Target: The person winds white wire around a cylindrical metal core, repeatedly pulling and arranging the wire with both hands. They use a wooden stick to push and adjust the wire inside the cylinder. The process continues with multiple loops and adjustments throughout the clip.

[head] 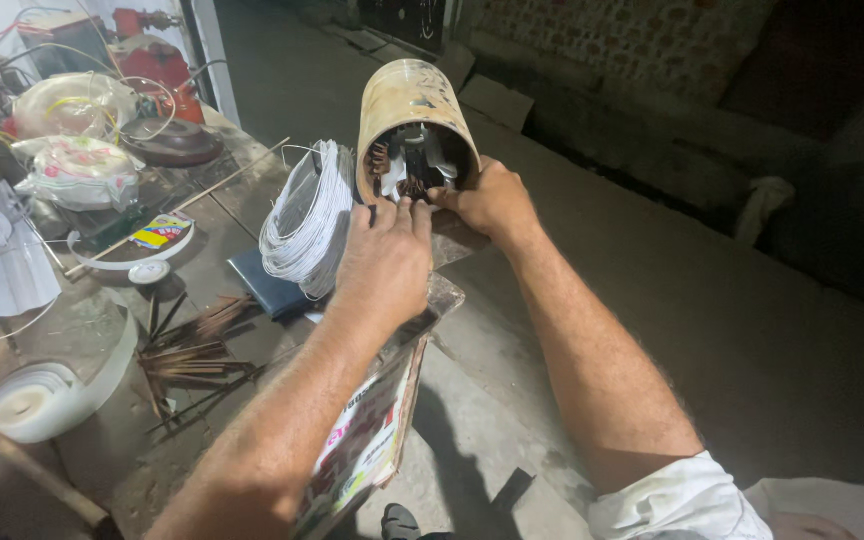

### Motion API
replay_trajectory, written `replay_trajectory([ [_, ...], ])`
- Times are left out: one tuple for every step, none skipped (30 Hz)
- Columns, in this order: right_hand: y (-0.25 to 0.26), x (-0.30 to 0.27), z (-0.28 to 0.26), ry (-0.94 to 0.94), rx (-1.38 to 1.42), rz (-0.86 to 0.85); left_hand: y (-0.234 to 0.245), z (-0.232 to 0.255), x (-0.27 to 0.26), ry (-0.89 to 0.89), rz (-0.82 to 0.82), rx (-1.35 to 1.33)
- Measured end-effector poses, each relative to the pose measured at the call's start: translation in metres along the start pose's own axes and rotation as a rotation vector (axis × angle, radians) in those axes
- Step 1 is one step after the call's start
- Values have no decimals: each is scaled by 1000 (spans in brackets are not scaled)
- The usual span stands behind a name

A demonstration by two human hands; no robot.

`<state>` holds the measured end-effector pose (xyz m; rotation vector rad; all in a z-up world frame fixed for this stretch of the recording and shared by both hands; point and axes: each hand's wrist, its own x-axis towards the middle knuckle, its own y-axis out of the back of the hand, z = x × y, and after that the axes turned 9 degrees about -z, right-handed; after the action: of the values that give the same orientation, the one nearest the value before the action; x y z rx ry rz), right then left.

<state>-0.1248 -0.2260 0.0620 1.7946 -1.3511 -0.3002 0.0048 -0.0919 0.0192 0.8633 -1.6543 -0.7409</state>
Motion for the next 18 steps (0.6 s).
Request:
replay_trajectory([
  [0,2,0,-27,-10,-17,0,3,1,2,-56,20],
  [1,3,-1,-54,-20,-33,0,9,2,4,-111,41],
  [0,2,-2,-80,-26,-50,1,13,2,7,-168,64],
  [-1,-1,-4,-118,-66,-59,2,18,0,12,-193,59],
  [-1,0,-7,-151,-101,-60,5,19,1,16,-210,61],
  [-2,-1,-10,-184,-137,-60,7,20,1,19,-228,63],
  [-3,-5,-10,-135,-137,6,8,21,-1,25,-193,2],
  [-5,-12,-8,-86,-138,72,9,19,-5,31,-157,-59],
  [-9,-18,-6,-38,-136,138,9,16,-8,36,-123,-118],
  [-13,-22,-5,-65,15,150,10,10,-10,29,-83,-229],
  [-18,-28,-3,-100,161,163,10,7,-13,15,-45,-346],
  [-23,-33,-1,-134,307,176,10,3,-15,0,-7,-464],
  [-30,-37,-2,-127,360,246,11,-1,-18,-9,68,-499],
  [-37,-40,-5,-121,413,316,12,-3,-22,-17,143,-534],
  [-44,-44,-6,-118,468,388,14,-4,-26,-30,214,-569],
  [-50,-48,-7,-107,539,386,17,-5,-30,-9,198,-584],
  [-57,-52,-8,-98,611,385,19,-5,-34,11,179,-600],
  [-62,-57,-6,-89,683,383,22,-5,-38,30,159,-615],
])
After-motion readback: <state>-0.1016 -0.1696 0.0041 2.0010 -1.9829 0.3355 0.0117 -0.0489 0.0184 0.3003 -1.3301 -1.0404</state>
